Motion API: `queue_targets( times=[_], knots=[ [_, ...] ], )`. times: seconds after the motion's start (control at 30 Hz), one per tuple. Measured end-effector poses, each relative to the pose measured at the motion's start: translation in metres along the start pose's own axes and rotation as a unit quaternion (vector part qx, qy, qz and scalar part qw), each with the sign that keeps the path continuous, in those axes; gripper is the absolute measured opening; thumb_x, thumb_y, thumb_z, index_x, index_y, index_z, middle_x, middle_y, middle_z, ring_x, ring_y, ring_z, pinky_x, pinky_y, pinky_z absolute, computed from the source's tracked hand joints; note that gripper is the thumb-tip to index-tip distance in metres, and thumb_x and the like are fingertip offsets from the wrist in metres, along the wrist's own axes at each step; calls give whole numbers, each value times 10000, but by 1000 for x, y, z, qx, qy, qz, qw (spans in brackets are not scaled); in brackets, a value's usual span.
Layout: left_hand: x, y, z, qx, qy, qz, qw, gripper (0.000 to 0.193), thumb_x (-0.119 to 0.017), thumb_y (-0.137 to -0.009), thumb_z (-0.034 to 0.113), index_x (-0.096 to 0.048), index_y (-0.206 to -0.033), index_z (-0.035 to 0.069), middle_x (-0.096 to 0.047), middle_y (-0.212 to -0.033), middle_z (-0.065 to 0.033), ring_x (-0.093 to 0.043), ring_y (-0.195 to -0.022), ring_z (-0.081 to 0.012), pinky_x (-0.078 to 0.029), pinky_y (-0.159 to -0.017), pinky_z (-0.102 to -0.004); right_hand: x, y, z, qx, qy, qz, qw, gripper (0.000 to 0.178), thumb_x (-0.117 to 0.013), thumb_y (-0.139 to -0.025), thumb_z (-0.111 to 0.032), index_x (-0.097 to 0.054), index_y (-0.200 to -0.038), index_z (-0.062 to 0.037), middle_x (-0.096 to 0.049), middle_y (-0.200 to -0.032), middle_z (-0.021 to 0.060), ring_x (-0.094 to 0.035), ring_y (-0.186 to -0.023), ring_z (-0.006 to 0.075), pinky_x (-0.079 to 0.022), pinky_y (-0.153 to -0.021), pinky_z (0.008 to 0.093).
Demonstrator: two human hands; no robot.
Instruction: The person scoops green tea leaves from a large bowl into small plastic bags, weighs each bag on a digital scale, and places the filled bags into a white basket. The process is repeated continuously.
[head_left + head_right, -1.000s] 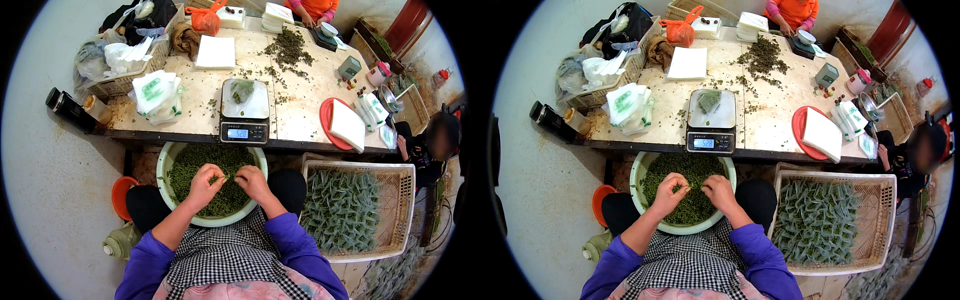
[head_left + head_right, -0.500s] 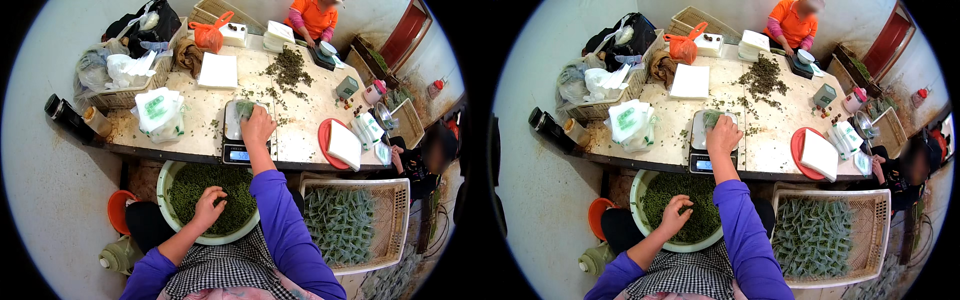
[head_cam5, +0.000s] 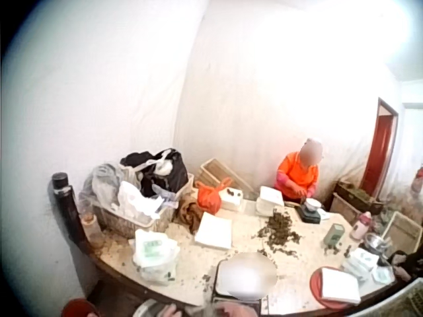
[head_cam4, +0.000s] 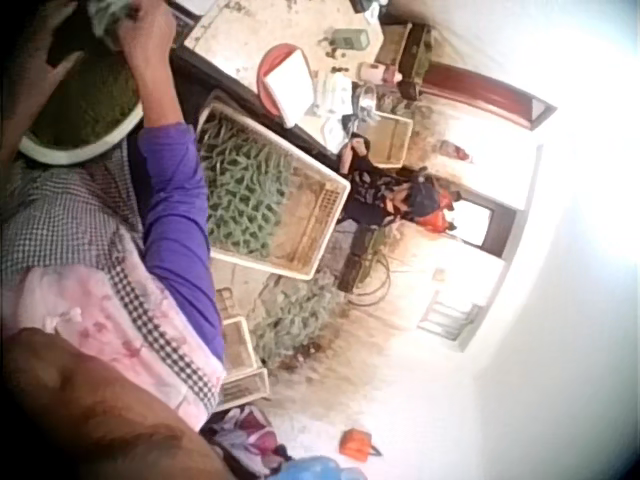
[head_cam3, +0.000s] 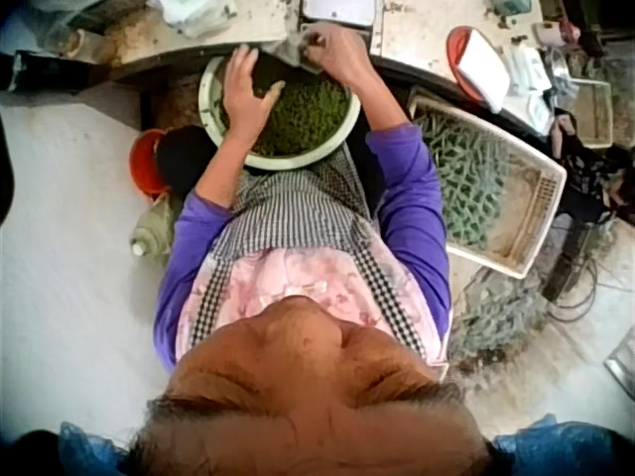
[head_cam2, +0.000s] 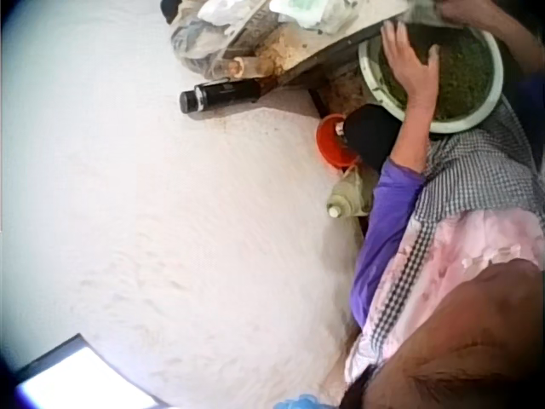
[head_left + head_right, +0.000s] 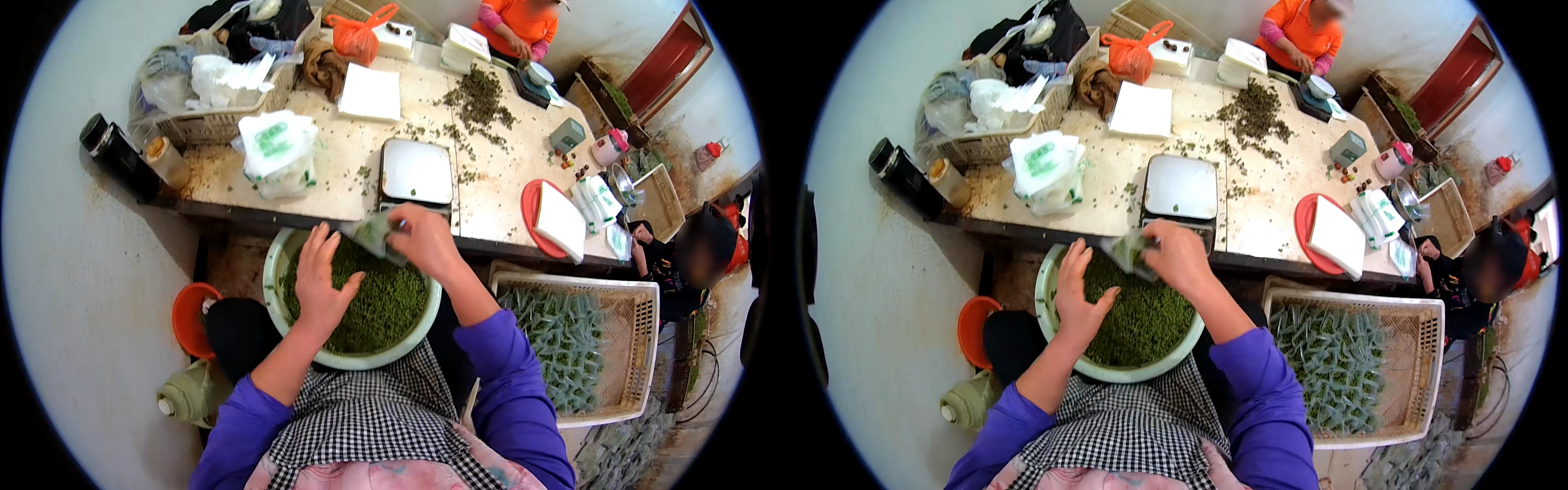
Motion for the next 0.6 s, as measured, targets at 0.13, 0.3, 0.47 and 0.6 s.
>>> queue_targets(
  times=[0.13, 0.3, 0.47, 0.6],
  knots=[
    [-30, 46, -13, 62, 23, -144, 987, 704, -807, -694, 80, -529, -1339, 124, -670, -1159, -155, -672, -1022, -337, -558, -839, -410, -39, 54, -31, 12, -50, -126, 991, 228, -744, -769, -121, -666, -965, -33, -684, -874, 126, -675, -791, 270, -529, -709, 353],
    [-39, 91, -30, 124, 34, -188, 974, 664, -796, -668, 60, -552, -1281, 123, -663, -1192, -136, -676, -1024, -303, -574, -803, -386, -6, 100, -54, 154, 9, 13, 988, 201, -765, -791, -218, -684, -912, -79, -705, -910, 48, -677, -960, 256, -461, -894, 456],
    [-43, 101, -9, 53, 30, -201, 978, 660, -816, -615, 43, -578, -1227, 105, -648, -1231, -130, -666, -1067, -313, -578, -843, -387, -40, 144, -58, 186, 151, -160, 958, 463, -729, -790, -498, -703, -1055, -119, -701, -1124, 36, -438, -1355, 363, -184, -1117, 675],
    [-49, 115, 0, 44, 33, -225, 973, 640, -826, -585, 35, -595, -1180, 78, -640, -1244, -155, -651, -1105, -329, -569, -887, -396, -61, 152, -38, 147, 170, -293, 929, 676, -712, -757, -610, -661, -1232, -132, -654, -1268, 80, -307, -1427, 438, -80, -1126, 726]
  ],
)
Point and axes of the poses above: each hand's wrist, its own y-axis away from the middle knuckle, its own x-axis out of the back of the hand, z = x × y, the point moved 9 cm from there along -y, towards the middle knuckle
